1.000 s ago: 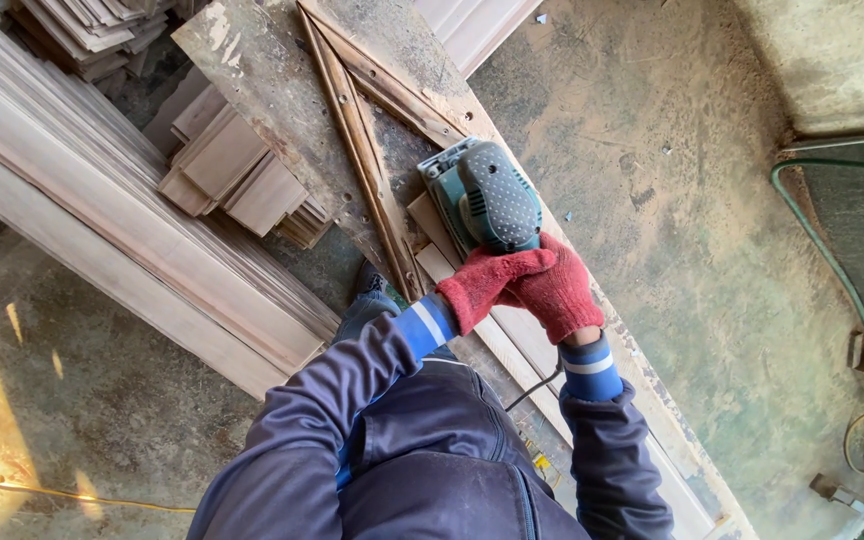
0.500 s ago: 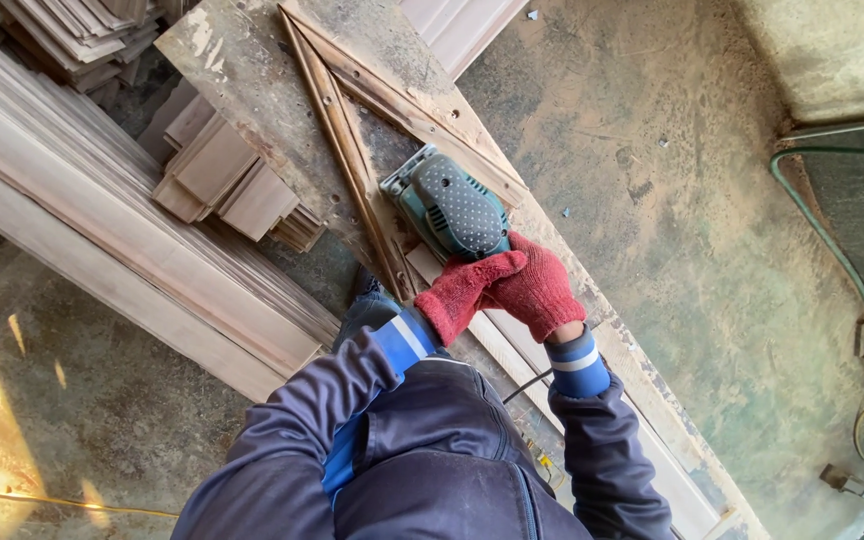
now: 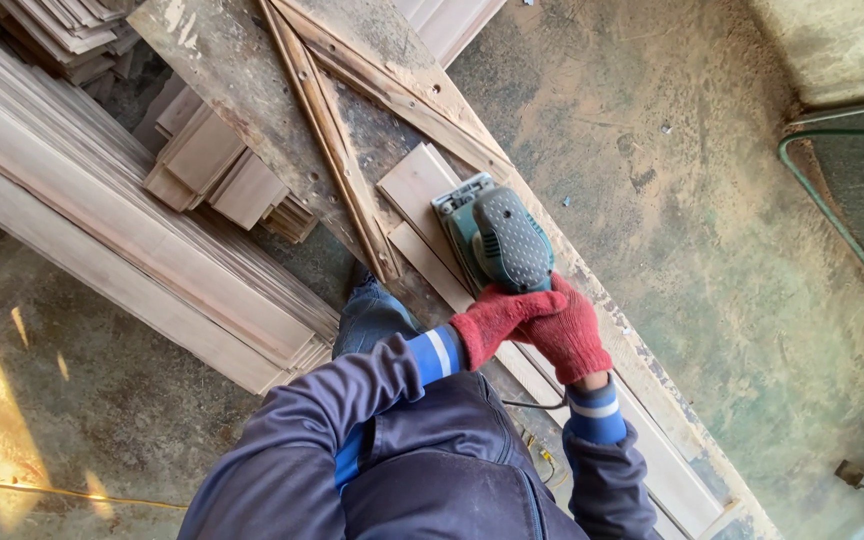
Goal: Sanding wood planks using an orbital sander and manual sandpaper.
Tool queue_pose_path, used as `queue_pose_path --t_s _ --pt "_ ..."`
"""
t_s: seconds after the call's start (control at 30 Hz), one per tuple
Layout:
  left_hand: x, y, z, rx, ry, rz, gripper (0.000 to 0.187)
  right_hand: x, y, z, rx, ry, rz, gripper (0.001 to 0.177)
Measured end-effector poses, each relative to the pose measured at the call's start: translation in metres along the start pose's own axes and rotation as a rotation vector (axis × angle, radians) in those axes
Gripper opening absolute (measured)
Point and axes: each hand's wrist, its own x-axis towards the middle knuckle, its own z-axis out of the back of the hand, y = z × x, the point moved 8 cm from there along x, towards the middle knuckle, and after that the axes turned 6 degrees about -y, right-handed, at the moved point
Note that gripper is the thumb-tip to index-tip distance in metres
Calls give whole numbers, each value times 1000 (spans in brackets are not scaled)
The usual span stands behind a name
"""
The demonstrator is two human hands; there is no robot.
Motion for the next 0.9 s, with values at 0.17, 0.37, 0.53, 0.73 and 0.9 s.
queue_pose_path --t_s 0.17,0.37,0.53,0.73,0.9 --pt "-2 68 -21 43 24 69 76 -38 -48 12 -53 11 -59 36" --pt "-20 136 -52 187 35 173 74 -71 -150 8 38 -39 -175 41" --pt "-5 210 -83 343 137 221 76 -102 -212 24 114 -90 -308 41" --pt "-42 231 -128 605 404 257 75 -134 -316 19 124 -201 -358 41" --pt "-32 247 -134 800 100 287 93 -137 -322 24 172 -246 -378 39"
